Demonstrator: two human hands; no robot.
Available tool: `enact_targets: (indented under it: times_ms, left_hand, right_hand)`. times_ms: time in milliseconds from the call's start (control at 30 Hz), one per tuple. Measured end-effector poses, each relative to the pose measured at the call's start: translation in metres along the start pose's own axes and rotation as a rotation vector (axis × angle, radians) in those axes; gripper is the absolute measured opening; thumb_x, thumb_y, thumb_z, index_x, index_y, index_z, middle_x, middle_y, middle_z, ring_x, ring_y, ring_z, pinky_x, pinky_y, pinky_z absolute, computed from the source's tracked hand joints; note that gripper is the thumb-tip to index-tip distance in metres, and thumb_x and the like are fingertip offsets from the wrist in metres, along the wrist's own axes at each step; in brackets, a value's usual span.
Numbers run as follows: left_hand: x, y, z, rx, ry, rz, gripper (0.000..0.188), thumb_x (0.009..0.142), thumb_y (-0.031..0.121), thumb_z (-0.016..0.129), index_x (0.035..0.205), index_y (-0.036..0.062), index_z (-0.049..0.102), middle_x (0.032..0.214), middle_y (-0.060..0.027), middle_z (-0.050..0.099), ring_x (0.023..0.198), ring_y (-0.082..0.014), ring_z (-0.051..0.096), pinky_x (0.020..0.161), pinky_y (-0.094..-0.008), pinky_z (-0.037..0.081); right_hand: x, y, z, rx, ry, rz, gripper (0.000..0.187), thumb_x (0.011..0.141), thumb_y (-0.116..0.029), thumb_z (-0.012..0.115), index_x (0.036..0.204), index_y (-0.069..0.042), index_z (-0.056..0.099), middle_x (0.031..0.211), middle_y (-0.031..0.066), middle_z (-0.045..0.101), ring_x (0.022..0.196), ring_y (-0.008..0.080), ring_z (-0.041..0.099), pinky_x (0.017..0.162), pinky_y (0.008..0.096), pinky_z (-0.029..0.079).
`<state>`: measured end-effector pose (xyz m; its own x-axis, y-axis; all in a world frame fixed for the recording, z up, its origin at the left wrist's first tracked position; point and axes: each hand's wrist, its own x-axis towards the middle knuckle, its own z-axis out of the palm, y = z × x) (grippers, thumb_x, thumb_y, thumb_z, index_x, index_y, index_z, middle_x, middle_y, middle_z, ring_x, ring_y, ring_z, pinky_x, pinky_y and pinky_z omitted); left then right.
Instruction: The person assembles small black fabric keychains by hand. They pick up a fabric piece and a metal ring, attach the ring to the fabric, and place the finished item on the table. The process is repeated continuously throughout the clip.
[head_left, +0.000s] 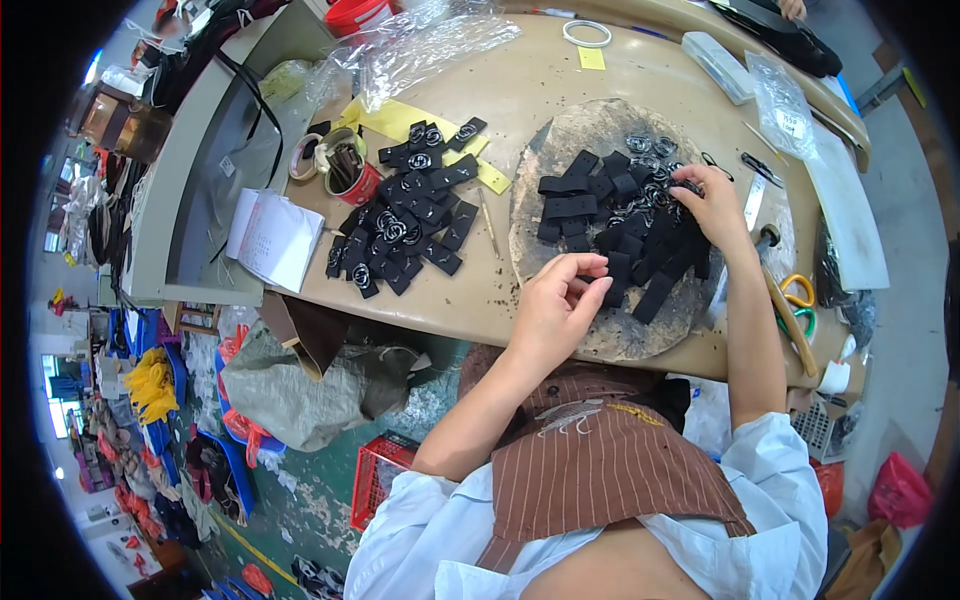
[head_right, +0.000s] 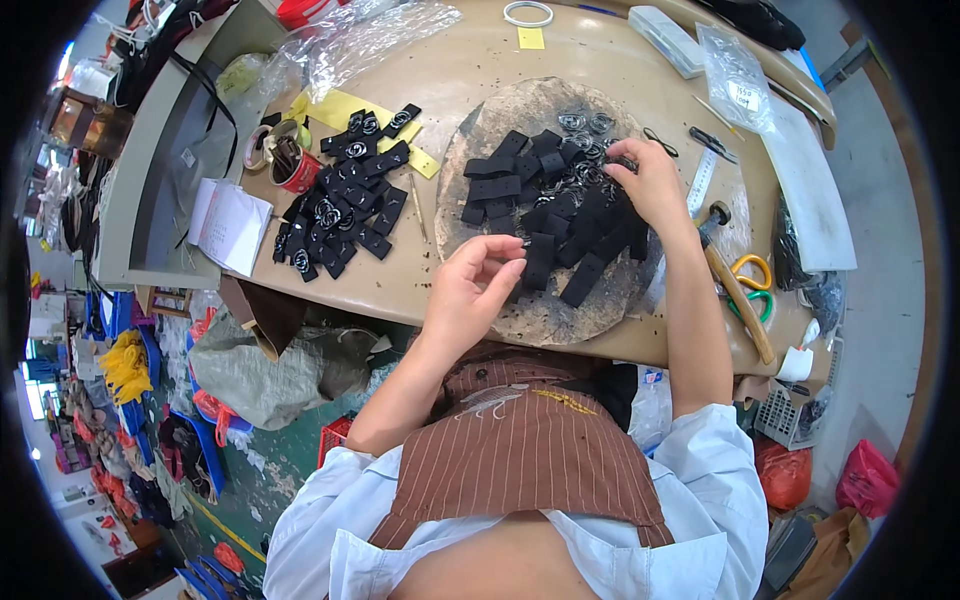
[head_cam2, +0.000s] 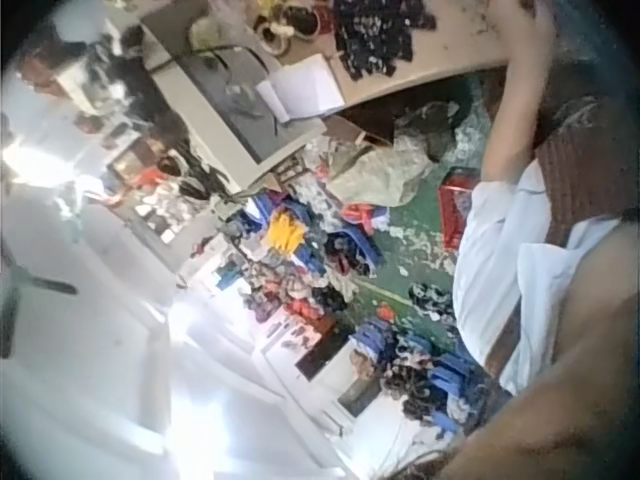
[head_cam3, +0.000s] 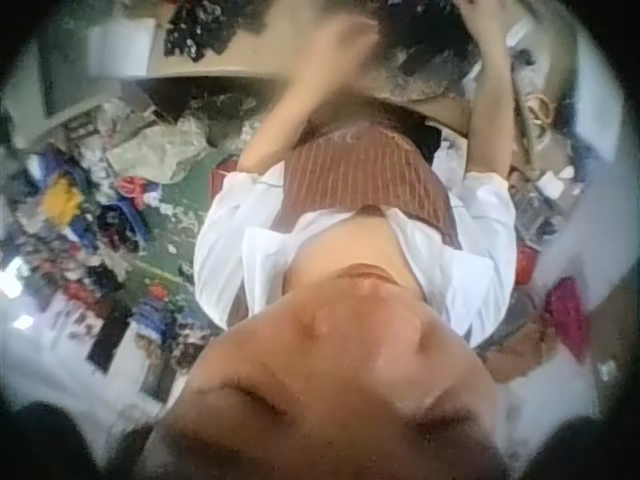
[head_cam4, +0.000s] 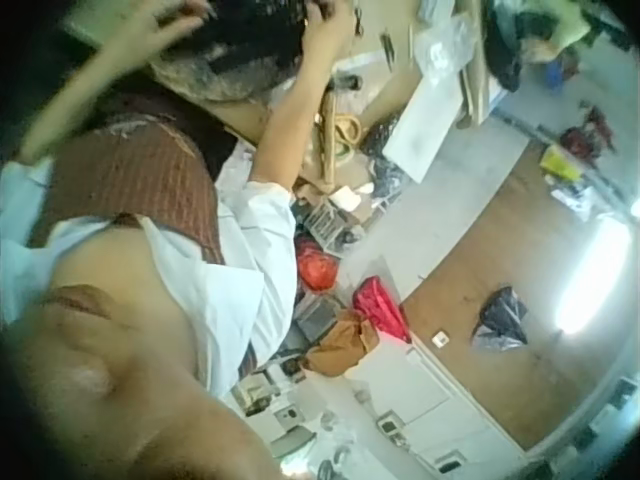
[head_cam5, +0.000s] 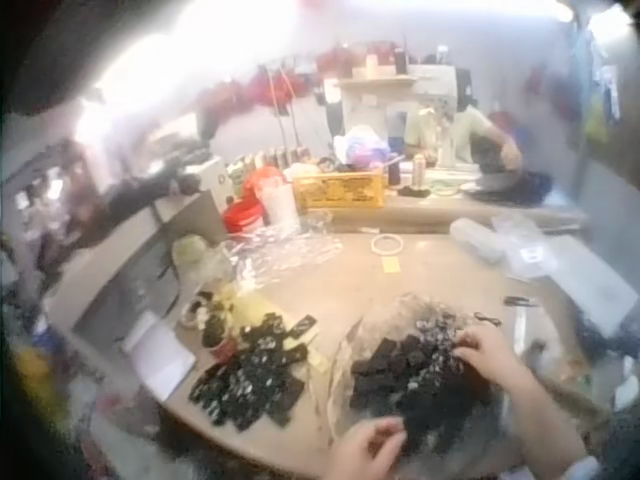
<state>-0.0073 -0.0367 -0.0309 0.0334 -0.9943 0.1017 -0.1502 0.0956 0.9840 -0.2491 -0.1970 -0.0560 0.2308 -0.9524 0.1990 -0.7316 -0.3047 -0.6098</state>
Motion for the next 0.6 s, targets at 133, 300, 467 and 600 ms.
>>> enact_targets:
  times_ms: [133,300,467,600]
  left_hand:
    - [-0.003,0.002,-0.006,-0.019,-0.045,-0.053,0.021,0.085,0.006,0.062,0.104,0.0009,0.059,0.094,-0.0053,0.063,0.076,-0.0085,0.06,0.068,-0.0221,0.048]
    - [-0.004,0.001,0.006,-0.411,-0.064,-0.169,0.03,0.086,0.006,0.062,0.114,-0.0004,0.053,0.103,-0.009,0.061,0.085,-0.0109,0.06,0.078,-0.0243,0.049]
    - [-0.001,0.01,0.019,-0.766,0.062,-0.212,0.019,0.088,0.006,0.06,0.105,-0.0011,0.057,0.091,-0.0061,0.063,0.078,-0.0094,0.061,0.074,-0.0251,0.053]
    - [-0.004,0.011,-0.006,-0.761,0.014,-0.232,0.013,0.088,0.004,0.06,0.1,-0.0007,0.06,0.088,-0.005,0.064,0.076,-0.0082,0.061,0.07,-0.0225,0.054]
  right_hand:
    - [-0.01,-0.018,-0.008,0.294,0.042,0.089,0.016,0.078,-0.011,0.069,0.091,-0.004,0.062,0.085,0.0052,0.061,0.078,0.0146,0.058,0.071,0.0269,0.045]
    - [-0.044,-0.074,-0.003,0.783,0.074,0.149,0.009,0.084,-0.006,0.064,0.082,-0.006,0.056,0.074,-0.005,0.055,0.066,0.0012,0.048,0.06,0.0159,0.039]
    - [-0.087,-0.134,0.021,0.952,0.046,0.081,0.004,0.087,-0.004,0.061,0.089,-0.003,0.059,0.08,-0.0044,0.056,0.071,0.0007,0.048,0.062,0.0151,0.038]
    - [-0.083,-0.13,0.003,0.831,-0.12,-0.186,0.02,0.082,-0.005,0.064,0.102,0.0,0.062,0.096,0.0061,0.06,0.084,0.0112,0.055,0.071,0.0232,0.044]
